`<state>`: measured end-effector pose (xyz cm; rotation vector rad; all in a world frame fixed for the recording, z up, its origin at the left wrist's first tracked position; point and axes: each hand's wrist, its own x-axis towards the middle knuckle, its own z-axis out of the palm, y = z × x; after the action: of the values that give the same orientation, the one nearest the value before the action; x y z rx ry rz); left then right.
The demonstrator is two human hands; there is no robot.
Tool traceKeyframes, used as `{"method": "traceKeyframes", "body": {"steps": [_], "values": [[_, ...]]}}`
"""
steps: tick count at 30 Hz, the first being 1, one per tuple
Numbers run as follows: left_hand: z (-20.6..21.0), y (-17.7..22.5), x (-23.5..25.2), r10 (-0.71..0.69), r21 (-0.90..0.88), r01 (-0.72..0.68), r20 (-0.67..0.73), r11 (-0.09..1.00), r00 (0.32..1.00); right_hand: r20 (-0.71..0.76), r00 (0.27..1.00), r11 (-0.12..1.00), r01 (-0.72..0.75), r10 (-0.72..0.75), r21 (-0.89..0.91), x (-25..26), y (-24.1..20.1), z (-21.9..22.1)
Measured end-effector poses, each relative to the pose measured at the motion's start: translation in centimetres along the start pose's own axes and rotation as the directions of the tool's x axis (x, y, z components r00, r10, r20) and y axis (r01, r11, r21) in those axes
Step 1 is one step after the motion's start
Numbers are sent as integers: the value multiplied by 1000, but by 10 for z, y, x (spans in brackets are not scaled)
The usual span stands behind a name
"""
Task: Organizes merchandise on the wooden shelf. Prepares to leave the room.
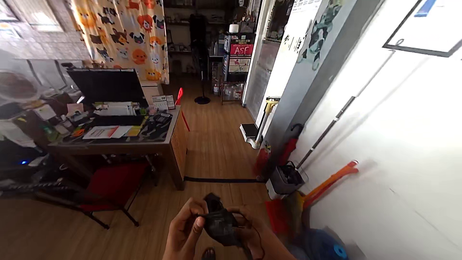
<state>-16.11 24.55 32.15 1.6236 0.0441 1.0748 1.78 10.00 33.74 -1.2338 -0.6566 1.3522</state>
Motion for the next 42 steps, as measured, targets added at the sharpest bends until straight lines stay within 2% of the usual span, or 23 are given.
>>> {"method": "traceKeyframes", "body": {"steps": [2,5,6,8,11,13,14,16,18,19,21,24,28,31,37,42], "values": [[-20,-32,53,-1,10,1,31,1000,1000,-48,993,982,95,-104,-162,53,-28,-24],[-38,-76,131,20,-32,-18,56,999,998,-139,952,896,199,-273,-398,114,-74,-56],[-42,-88,155,29,-47,-25,73,999,997,-151,918,839,255,-366,-481,132,-87,-68],[-50,-115,203,55,-82,-45,120,996,991,-146,806,704,393,-574,-591,175,-114,-94],[-60,-156,271,89,-118,-66,202,991,975,-39,642,497,552,-766,-669,243,-163,-125],[-65,-189,318,104,-132,-72,255,989,961,98,645,413,590,-758,-694,290,-196,-146],[-68,-207,341,109,-129,-75,279,989,954,150,676,411,592,-721,-693,314,-210,-158],[-74,-243,391,113,-104,-84,309,991,944,178,758,503,569,-628,-650,364,-235,-183],[-81,-280,443,101,-74,-81,317,994,943,128,804,636,546,-580,-545,416,-258,-210],[-85,-299,470,88,-54,-75,316,996,944,84,805,675,544,-587,-499,442,-270,-223],[-92,-331,524,41,-18,-37,291,999,956,22,763,679,587,-645,-441,495,-297,-246],[-103,-375,603,-21,-38,29,205,999,978,23,690,631,675,-723,-383,571,-346,-276],[-119,-422,684,-111,-34,113,57,993,992,21,657,613,714,-754,-340,660,-396,-299],[-134,-466,740,-126,-30,125,-3,992,992,14,646,603,719,-763,-345,724,-426,-318],[-180,-571,862,-76,-30,78,65,996,995,8,666,615,693,-746,-378,864,-481,-372],[-222,-650,989,-71,-68,82,148,994,986,6,665,608,687,-747,-399,982,-545,-412]]}}
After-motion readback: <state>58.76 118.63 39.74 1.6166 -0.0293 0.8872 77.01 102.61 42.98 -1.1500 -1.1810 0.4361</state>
